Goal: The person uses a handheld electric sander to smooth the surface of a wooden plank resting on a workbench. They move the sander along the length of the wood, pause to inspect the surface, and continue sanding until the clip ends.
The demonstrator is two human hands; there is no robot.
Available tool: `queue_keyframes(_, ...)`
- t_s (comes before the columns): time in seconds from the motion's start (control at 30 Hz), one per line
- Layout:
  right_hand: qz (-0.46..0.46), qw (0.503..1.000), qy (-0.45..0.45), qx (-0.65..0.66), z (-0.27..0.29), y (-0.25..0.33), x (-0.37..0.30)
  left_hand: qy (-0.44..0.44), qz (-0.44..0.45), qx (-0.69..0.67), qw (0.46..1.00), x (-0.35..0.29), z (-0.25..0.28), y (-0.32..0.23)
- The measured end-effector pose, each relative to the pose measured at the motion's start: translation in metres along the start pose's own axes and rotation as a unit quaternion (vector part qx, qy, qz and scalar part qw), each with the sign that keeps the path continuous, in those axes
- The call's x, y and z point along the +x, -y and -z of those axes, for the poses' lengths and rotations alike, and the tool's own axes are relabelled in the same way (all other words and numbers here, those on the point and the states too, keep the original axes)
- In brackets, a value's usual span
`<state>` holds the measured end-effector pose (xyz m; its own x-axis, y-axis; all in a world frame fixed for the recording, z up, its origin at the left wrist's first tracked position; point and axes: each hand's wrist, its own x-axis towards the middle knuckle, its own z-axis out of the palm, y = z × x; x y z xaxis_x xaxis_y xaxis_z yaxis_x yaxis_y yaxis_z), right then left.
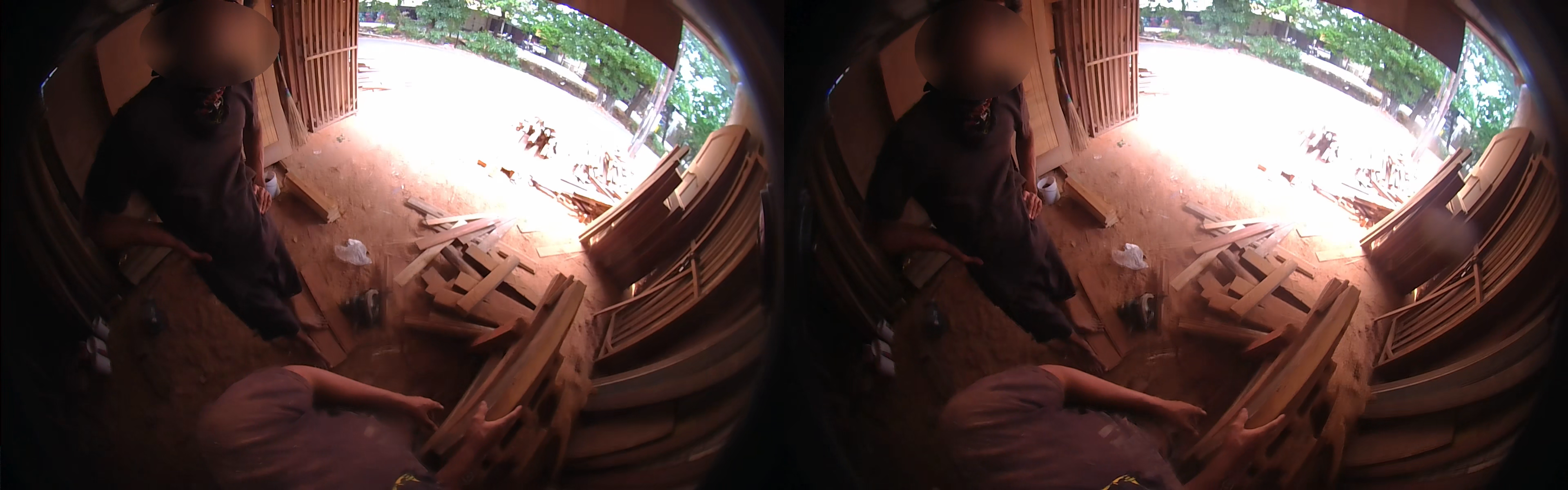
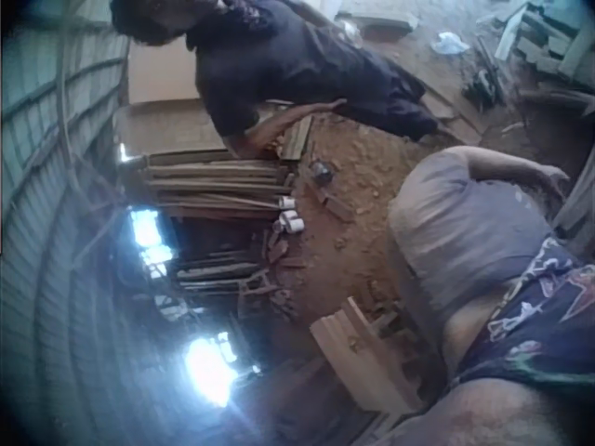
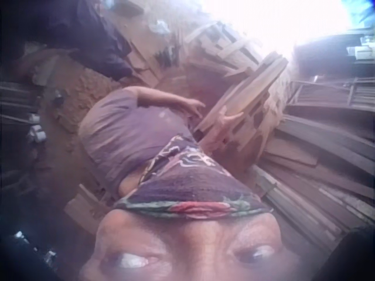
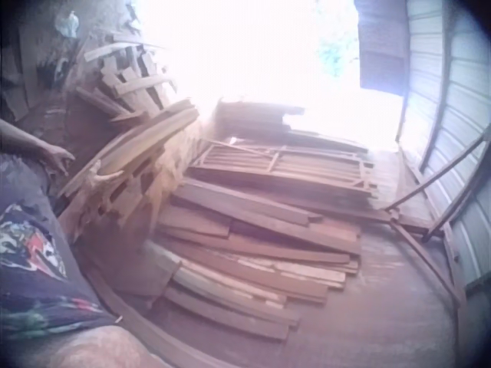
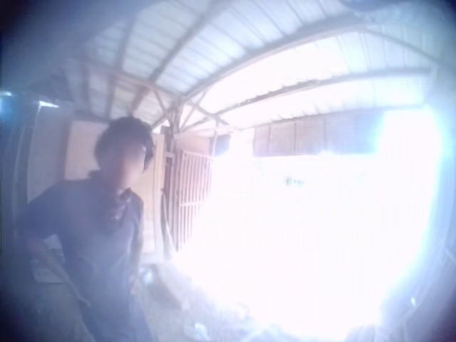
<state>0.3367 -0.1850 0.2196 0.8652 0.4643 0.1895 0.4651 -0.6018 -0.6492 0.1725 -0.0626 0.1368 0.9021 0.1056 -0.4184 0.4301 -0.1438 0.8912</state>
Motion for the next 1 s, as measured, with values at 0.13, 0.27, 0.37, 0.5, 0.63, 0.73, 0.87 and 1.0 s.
queue_keyframes(0.13, 0.002, 0.999, -0.004, -0.032, -0.011, 0.004, 0.054, -0.010, 0.001, 0.040, 0.999, 0.005, 0.004, 0.004)
queue_keyframes(0.27, 0.022, 0.996, 0.033, -0.084, -0.031, -0.001, 0.077, -0.051, 0.010, -0.005, 0.999, -0.006, 0.007, 0.013)
queue_keyframes(0.37, 0.009, 0.981, 0.037, -0.190, -0.039, 0.004, 0.070, -0.062, 0.011, -0.018, 0.998, -0.012, 0.010, 0.008)
queue_keyframes(0.5, 0.026, 0.992, 0.025, -0.123, -0.037, 0.000, 0.068, -0.036, 0.010, 0.005, 0.999, -0.008, 0.009, 0.003)
queue_keyframes(0.63, -0.004, 0.993, 0.032, -0.115, -0.033, 0.012, 0.070, -0.008, -0.023, 0.052, 0.998, 0.008, -0.003, 0.011)
queue_keyframes(0.73, 0.009, 0.993, 0.017, -0.115, -0.031, 0.013, 0.069, 0.042, 0.001, 0.008, 0.999, 0.013, -0.005, 0.009)
queue_keyframes(0.87, -0.005, 0.997, 0.036, -0.071, -0.030, 0.031, 0.067, 0.119, 0.014, -0.058, 0.991, 0.015, -0.011, 0.007)
queue_keyframes(1.0, -0.001, 0.997, 0.006, -0.080, -0.035, 0.008, 0.072, 0.204, 0.080, -0.153, 0.964, -0.006, -0.007, -0.063)
